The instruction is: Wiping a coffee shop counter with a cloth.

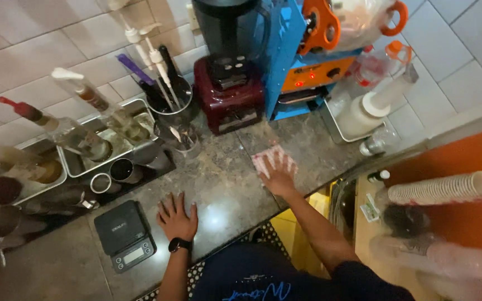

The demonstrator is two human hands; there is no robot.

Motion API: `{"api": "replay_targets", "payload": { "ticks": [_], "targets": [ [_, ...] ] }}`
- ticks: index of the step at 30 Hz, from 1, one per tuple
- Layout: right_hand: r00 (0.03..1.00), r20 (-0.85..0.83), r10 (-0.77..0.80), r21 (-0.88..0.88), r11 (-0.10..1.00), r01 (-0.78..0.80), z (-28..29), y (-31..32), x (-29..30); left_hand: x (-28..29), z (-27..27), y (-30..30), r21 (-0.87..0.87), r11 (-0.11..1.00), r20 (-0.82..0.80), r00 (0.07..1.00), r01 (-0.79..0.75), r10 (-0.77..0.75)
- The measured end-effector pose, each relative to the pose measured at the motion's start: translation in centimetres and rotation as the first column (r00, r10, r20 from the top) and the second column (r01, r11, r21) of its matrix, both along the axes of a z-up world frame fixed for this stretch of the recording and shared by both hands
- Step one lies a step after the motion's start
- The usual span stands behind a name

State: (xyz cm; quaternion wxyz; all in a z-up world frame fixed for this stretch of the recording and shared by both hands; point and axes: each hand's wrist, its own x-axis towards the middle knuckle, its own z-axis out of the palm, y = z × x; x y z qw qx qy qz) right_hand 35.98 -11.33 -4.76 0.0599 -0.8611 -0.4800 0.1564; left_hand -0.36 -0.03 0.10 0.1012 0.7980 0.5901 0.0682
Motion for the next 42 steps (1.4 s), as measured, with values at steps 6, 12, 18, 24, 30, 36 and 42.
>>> {"api": "replay_targets", "payload": {
  "ticks": [6,12,18,24,30,36,42],
  "targets": [
    [0.958,0.103,0.269,-0.079,0.962,-0.262,2.8,-2.1,-7.4,0.4,-0.4,0.1,-0.002,1.0,0.012,1.0,-0.015,0.015],
    [0.752,0.514,0.411,0.184,0.804,-0.566,7.6,-3.5,-5.1,0.4,-0.6,0.1,0.064,0.998,0.05,0.999,-0.018,0.015],
    [0.997,-0.073,0.013,-0.027,1.0,-0.015,0.9,2.1,-0.5,0.4,-0.6,0.1,0.148,0.989,0.075,0.997,-0.012,0.001],
    [0.16,-0.946,0.282,0.3,0.571,0.764,-3.5,7.4,0.3,0.2,0.1,0.3,0.067,0.997,0.223,0.974,0.028,-0.042],
    [-0.354,-0.666,0.657,-0.024,0.456,0.89,9.0,4.8,0.1,7.8,-0.9,-5.0,-0.376,0.525,0.913,0.401,0.763,0.072],
    [0.084,-0.909,0.409,0.323,0.561,0.762,8.0,5.3,-5.2,16.7,-0.1,-11.2,-0.601,-0.046,0.363,0.323,0.798,0.874],
    [0.651,-0.753,0.1,0.555,0.628,0.545,4.7,-1.8,0.8,12.8,3.0,-0.5,-0.626,0.575,0.703,0.064,0.526,0.708]
  ]
}}
